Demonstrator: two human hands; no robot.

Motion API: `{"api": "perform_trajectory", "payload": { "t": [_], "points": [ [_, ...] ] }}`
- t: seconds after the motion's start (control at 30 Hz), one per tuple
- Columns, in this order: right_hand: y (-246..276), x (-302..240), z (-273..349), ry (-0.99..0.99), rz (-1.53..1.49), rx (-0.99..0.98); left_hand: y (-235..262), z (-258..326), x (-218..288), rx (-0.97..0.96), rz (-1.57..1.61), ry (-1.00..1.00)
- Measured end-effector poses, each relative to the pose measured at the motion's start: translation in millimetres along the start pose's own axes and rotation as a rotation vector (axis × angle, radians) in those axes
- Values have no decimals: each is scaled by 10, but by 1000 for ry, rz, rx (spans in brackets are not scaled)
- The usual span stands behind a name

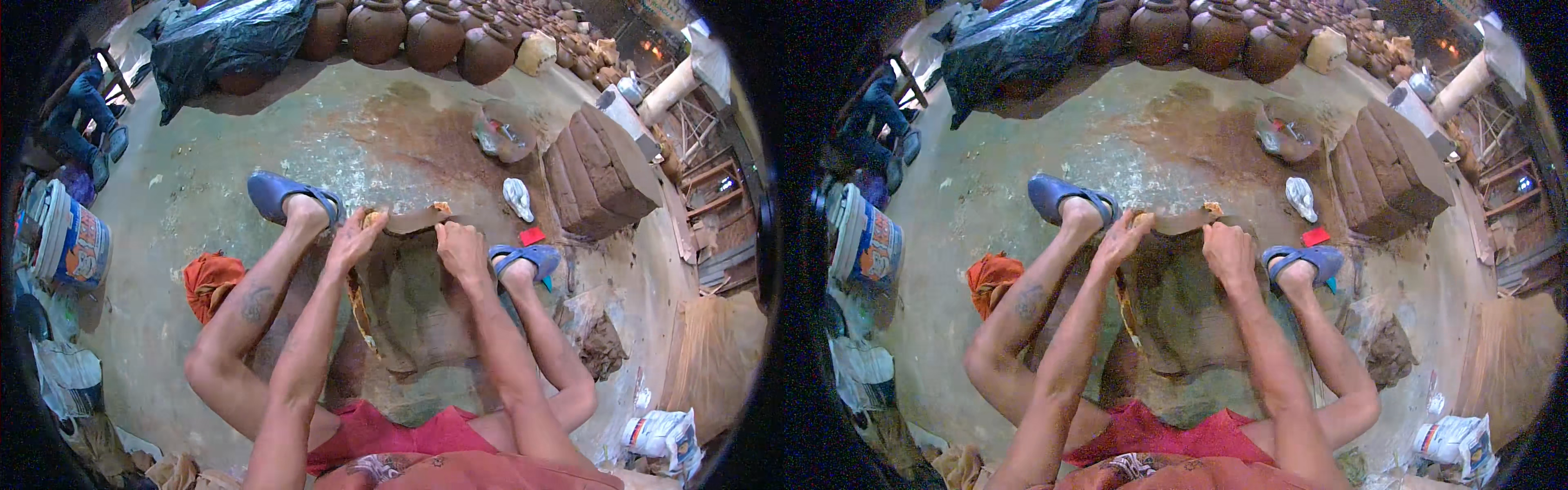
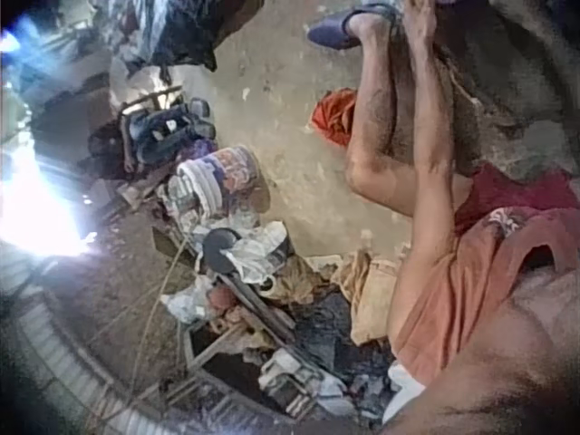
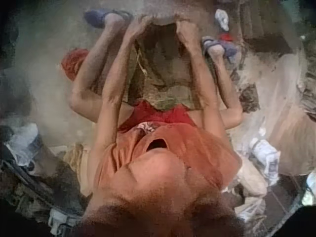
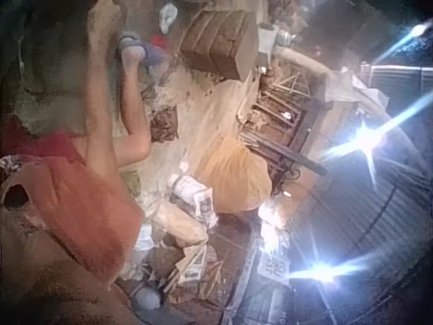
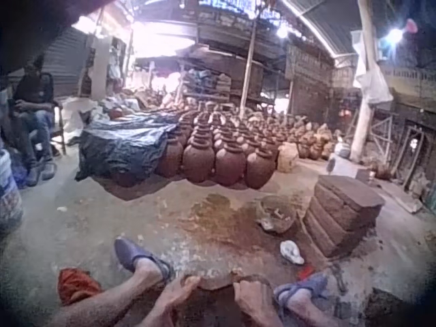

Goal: The person wipes the inside of a large ceramic mold with a cloth, uses a wire cutter to trim a slab of clay, and sits on the floor to press the clay slab into the mold by hand and with a scraper.

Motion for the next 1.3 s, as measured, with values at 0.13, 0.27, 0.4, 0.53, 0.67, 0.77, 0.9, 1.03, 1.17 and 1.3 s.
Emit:
{"api": "perform_trajectory", "payload": {
  "t": [0.13, 0.27, 0.4, 0.53, 0.67, 0.77, 0.9, 1.03, 1.17, 1.3],
  "points": [
    [-315, -319, -52, 74, 180, -129, 177, 173, -228, 132, 3, -25],
    [-468, -336, -131, 41, 321, -116, 95, 195, -81, 149, -5, -49],
    [-885, -518, -144, 5, 239, -128, 240, 226, -246, 171, -43, -24],
    [-1043, -541, -103, -19, 49, -303, 134, 179, -226, 216, -65, -1],
    [-1054, -468, -174, 446, -421, -183, -98, 54, -44, 131, 8, -82],
    [-1419, -647, -41, -82, -1355, -618, -50, 50, -329, -44, 224, -44],
    [-424, -537, -88, -36, -1331, -205, -218, -67, -800, -314, 689, 71],
    [756, 637, 120, -7, -961, 224, -241, 84, -872, -178, 791, 22],
    [2189, 1476, 908, -303, -608, 495, -116, 383, -801, -14, 755, -114],
    [3086, 2611, 1728, -271, -160, 656, -270, 907, -498, 47, 697, -109]
  ]
}}
Point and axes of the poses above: each hand's wrist, its own z-axis away from the middle knuckle, its own y-axis out of the back of the hand, x = y × z, the point moved 10 cm from there along -z, towards the middle knuckle, and after that the axes turned 15 degrees about -z, right-handed, at the moved point
